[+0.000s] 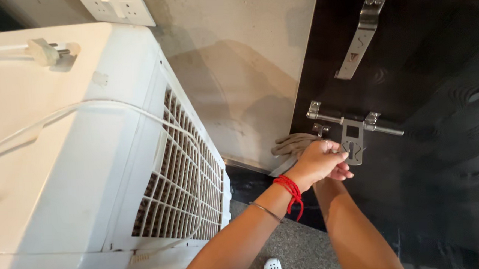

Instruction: The person wipes a dark metal door with a gray cloth, focusing on the handle, latch, and surrounding surface. They move the cloth in circular and linear motions across the door's textured surface.

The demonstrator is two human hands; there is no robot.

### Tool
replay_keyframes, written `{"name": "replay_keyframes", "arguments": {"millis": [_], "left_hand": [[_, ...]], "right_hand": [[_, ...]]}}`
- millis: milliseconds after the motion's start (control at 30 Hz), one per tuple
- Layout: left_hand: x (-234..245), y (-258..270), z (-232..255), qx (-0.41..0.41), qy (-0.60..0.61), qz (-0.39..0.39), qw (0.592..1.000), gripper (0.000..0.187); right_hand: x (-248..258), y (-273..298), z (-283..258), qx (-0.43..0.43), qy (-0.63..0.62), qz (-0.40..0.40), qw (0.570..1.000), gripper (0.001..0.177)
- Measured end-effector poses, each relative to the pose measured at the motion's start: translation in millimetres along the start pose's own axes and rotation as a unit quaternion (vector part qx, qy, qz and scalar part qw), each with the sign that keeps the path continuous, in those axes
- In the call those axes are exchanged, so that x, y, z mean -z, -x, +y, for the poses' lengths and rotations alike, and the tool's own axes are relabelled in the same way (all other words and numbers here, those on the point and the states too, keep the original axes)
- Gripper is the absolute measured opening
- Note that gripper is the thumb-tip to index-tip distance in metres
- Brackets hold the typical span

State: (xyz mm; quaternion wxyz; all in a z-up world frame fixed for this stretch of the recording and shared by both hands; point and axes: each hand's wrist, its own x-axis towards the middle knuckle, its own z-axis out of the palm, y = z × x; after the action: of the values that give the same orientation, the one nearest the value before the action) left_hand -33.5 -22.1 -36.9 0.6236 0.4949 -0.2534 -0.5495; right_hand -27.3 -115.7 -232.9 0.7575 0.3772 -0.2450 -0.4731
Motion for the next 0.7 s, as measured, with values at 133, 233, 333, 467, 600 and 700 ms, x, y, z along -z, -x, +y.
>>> {"name": "replay_keyframes", "arguments": {"millis": [133, 233, 333, 467, 600, 700], "left_hand": [[2, -1, 4, 0.012, 0.023, -0.017, 1.000, 0.022], [0, 0, 11, 0.015, 0.003, 0.006, 1.000, 0.023], [-4, 3, 18, 0.015, -0.015, 0.024, 0.999, 0.024], [-6, 8, 24, -0.012, -0.069, 0.036, 0.997, 0.026], [-3, 9, 19, 0.005, -0.070, 0.020, 0.997, 0.022], [0, 8, 13, 0.015, -0.055, 0.019, 0.998, 0.020]], "right_hand": [[-21, 6, 13, 0.101, -0.125, -0.063, 0.985, 0.033], [-44, -11, -14, -0.048, 0.176, 0.053, 0.982, 0.033], [-65, -34, -56, -0.238, 0.433, 0.099, 0.864, 0.034], [-77, -56, -76, -0.326, 0.559, 0.095, 0.756, 0.035], [-111, -40, -57, -0.074, 0.819, 0.123, 0.556, 0.029], [-148, -22, -22, 0.157, 0.902, 0.166, 0.367, 0.027]]}}
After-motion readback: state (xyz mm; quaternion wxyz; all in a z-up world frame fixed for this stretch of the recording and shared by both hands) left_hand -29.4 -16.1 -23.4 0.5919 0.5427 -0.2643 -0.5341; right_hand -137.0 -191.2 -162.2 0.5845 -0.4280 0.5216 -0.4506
